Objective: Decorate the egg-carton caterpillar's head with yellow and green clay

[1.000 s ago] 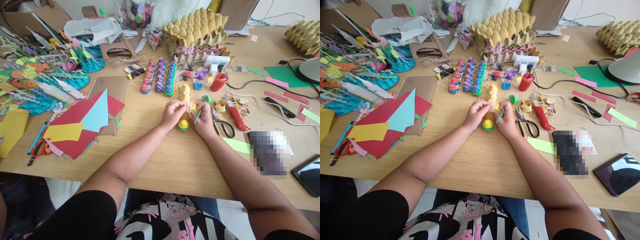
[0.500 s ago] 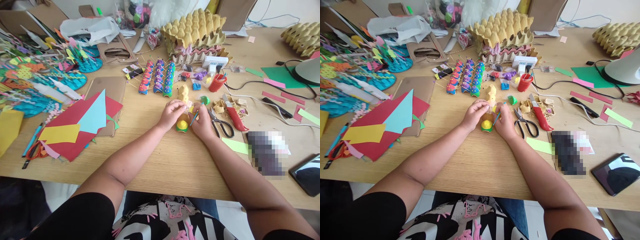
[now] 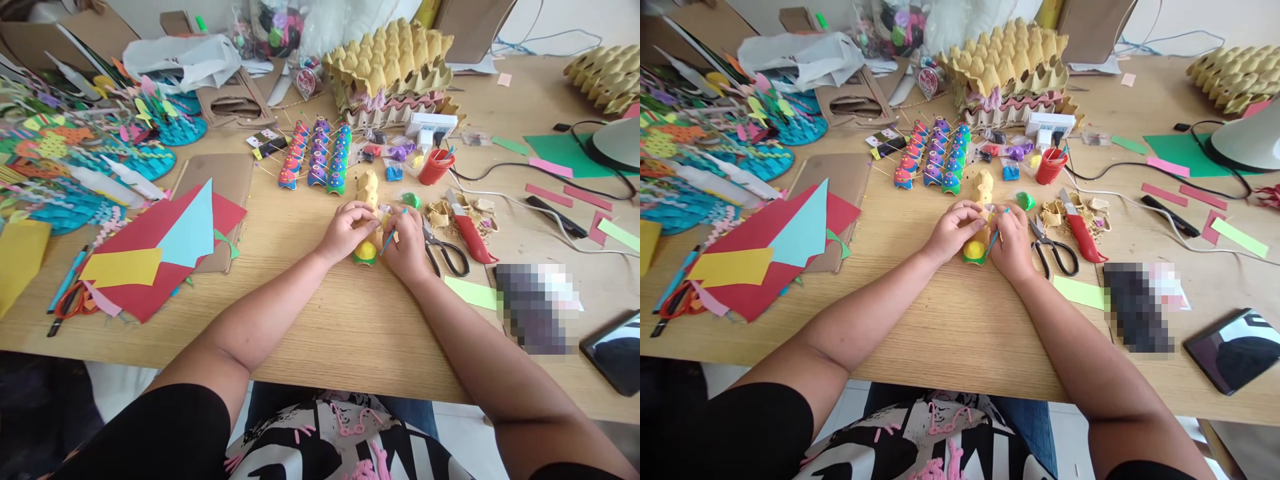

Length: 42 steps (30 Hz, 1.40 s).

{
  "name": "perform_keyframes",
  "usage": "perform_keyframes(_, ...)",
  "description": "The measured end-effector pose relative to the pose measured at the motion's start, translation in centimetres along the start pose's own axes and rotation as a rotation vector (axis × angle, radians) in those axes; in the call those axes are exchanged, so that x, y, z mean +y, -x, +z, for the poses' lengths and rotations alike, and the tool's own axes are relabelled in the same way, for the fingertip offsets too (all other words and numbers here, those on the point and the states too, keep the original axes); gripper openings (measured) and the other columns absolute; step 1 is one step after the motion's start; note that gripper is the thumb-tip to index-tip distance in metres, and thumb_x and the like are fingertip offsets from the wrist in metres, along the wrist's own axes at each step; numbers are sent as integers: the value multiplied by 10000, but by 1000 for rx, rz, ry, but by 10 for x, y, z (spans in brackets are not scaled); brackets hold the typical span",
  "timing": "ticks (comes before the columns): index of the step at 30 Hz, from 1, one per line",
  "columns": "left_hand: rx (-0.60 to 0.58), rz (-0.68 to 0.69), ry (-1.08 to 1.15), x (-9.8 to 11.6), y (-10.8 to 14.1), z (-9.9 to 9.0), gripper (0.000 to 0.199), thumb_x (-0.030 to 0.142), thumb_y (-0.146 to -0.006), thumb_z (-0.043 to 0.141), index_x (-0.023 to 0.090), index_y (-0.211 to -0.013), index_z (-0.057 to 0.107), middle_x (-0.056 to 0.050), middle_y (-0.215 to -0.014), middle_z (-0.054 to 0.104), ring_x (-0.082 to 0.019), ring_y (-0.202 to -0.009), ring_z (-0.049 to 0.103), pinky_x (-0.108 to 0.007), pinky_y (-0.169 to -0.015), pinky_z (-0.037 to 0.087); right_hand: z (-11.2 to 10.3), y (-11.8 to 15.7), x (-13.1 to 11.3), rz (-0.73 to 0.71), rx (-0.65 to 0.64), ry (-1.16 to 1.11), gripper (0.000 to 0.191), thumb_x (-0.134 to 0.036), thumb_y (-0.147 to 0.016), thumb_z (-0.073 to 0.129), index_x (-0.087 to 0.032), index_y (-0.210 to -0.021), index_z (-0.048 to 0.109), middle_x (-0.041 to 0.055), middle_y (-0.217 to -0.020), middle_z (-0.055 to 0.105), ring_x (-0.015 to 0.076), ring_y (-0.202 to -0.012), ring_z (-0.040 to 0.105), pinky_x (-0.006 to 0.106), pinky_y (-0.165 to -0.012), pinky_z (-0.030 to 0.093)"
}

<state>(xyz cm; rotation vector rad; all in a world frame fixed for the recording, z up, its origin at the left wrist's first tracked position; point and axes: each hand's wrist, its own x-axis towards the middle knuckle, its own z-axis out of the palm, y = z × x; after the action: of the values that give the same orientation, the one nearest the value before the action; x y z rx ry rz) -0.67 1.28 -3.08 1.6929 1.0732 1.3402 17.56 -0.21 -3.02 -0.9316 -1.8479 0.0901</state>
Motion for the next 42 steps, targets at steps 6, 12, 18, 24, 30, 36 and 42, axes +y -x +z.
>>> perform_keyframes(6, -32, -1, 13, 0, 0, -2, 151, 391, -914, 847, 248, -879, 813, -73, -1211, 746, -255, -1283, 672, -460, -1235, 458, -4, 0, -1, 10, -25, -22, 186, -115, -957, 578, -284, -882, 552, 72, -1182, 807, 309, -1214, 671, 615, -1045, 575)
perform_keyframes(12, -55, 0, 22, 0, 1, -2, 151, 388, -896, 856, 249, -870, 804, -70, -1209, 726, -256, -1288, 669, -470, -1244, 463, -7, 0, -3, 43, -59, -71, 182, -153, -982, 591, -292, -868, 560, 73, -1215, 813, 323, -1286, 656, 681, -1137, 543)
perform_keyframes(18, -28, 34, 11, 4, 2, 0, 218, 472, -948, 807, 257, -908, 814, -77, -1201, 739, -251, -1272, 679, -452, -1230, 467, -6, 1, -1, 43, -54, -56, 191, -141, -961, 589, -290, -850, 547, 74, -1171, 809, 317, -1234, 674, 660, -1094, 563)
perform_keyframes(24, -12, 55, 36, 5, 2, 1, 382, 616, -1014, 689, 262, -960, 822, -82, -1207, 761, -247, -1282, 691, -442, -1238, 465, -3, -1, -3, 34, -9, -77, 195, -167, -941, 613, -289, -836, 503, 54, -1080, 801, 294, -1132, 695, 581, -1007, 587)
perform_keyframes(30, -22, 37, 44, 3, 2, 1, 352, 595, -991, 730, 262, -934, 826, -76, -1202, 756, -250, -1305, 681, -440, -1248, 464, -5, -1, -2, 19, -35, -88, 215, -136, -928, 616, -289, -851, 487, 59, -1068, 791, 293, -1126, 687, 554, -975, 586)
perform_keyframes(36, -14, -4, 128, 4, 2, 0, 492, 733, -976, 679, 276, -949, 860, -82, -1223, 730, -270, -1325, 646, -477, -1273, 426, -5, -1, -2, -43, -6, -88, 228, -84, -914, 589, -289, -876, 498, 48, -1059, 793, 291, -1131, 703, 531, -968, 593)
perform_keyframes(42, -7, -44, 170, 4, 2, 0, 579, 825, -897, 707, 268, -899, 867, -91, -1234, 703, -295, -1347, 618, -504, -1285, 408, -3, -1, -3, -70, 14, -113, 263, -44, -894, 587, -290, -893, 494, 35, -1099, 807, 289, -1145, 713, 520, -959, 595)
